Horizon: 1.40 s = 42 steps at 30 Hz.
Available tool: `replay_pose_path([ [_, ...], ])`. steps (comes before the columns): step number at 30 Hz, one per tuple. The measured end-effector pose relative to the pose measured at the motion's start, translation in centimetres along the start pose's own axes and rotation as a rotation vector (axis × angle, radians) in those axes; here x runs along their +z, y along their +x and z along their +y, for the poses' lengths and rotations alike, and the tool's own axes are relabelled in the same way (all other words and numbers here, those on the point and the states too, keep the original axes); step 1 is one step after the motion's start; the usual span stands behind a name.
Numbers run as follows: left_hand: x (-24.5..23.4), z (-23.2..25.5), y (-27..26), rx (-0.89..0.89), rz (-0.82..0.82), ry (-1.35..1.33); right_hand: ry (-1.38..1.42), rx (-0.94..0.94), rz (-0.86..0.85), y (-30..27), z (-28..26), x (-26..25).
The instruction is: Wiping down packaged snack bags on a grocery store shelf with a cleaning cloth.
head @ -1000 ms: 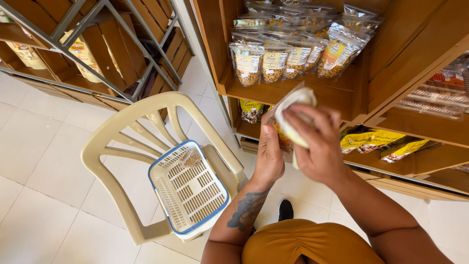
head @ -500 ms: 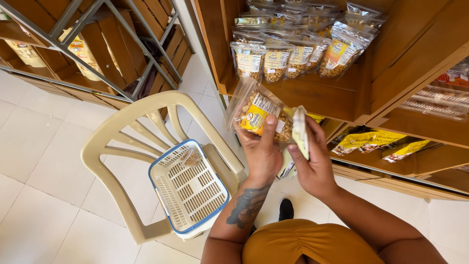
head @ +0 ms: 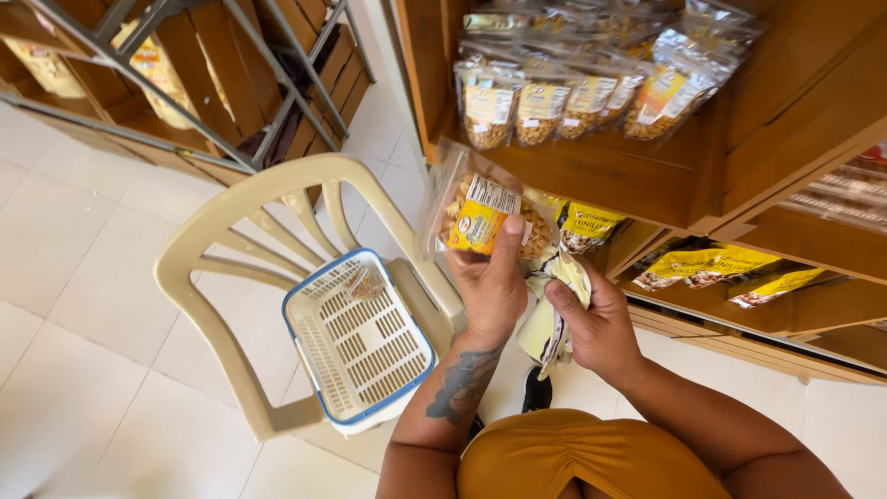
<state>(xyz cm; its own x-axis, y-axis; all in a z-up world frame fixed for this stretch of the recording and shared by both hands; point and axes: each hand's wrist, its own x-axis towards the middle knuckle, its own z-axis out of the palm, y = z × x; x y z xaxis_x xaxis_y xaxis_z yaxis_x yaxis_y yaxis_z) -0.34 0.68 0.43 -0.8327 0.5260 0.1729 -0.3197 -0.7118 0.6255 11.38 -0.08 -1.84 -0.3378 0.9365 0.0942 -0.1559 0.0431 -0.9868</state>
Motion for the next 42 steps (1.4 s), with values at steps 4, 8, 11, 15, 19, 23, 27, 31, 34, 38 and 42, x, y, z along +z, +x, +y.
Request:
replay_pose_path([
  [4, -1.5, -0.4, -0.3, -0.006, 0.065, 0.019, -0.055, 0.054, -0.076, 2.0, 1.5, -0.5],
  [8, -3.8, 1.3, 0.7, -0.008, -0.063, 0.067, -0.182, -0.047, -0.081, 4.3, 1.3, 1.0],
  [11, -5.9, 2.4, 1.9, 0.088, -0.155, 0.193, -0.31, -0.126, -0.193, 5.5, 1.1, 2.8],
  [15, -11.8, 1.3, 2.6, 0.203, -0.24, 0.506, -0.288, -0.142, -0.376, 6.1, 0.0, 6.9],
  [19, -17.0, 2.0, 3.5, 0.149, -0.212, 0.586, -0.28, -0.107, -0.492, 7.6, 4.3, 9.1],
  [23, -21.6, 2.6, 4.1, 0.094, -0.027, 0.686, -0.33, -0.04, -0.485, 7.8, 8.2, 13.9],
  [27, -27.9, 1.4, 5.1, 0.048, 0.175, 0.68, -0.323, 0.049, -0.514, 8.0, 15.9, 17.4],
  [31, -35.9, -1.1, 5.4, -0.048, 0.278, 0.782, -0.394, 0.064, -0.602, 8.1, 23.8, 20.5],
  [34, -42.2, -4.8, 5.2, -0.046, 0.426, 0.858, -0.451, 0.069, -0.629, 8.2, 29.8, 22.2],
  [38, -48.1, -8.8, 5.1, -0.134, 0.554, 0.89, -0.619, -0.009, -0.637, 8.1, 37.0, 23.6],
  [42, -52.6, -12.4, 5.3, -0.169, 0.666, 0.748, -0.902, 0.06, -0.6, 7.8, 41.6, 24.7],
])
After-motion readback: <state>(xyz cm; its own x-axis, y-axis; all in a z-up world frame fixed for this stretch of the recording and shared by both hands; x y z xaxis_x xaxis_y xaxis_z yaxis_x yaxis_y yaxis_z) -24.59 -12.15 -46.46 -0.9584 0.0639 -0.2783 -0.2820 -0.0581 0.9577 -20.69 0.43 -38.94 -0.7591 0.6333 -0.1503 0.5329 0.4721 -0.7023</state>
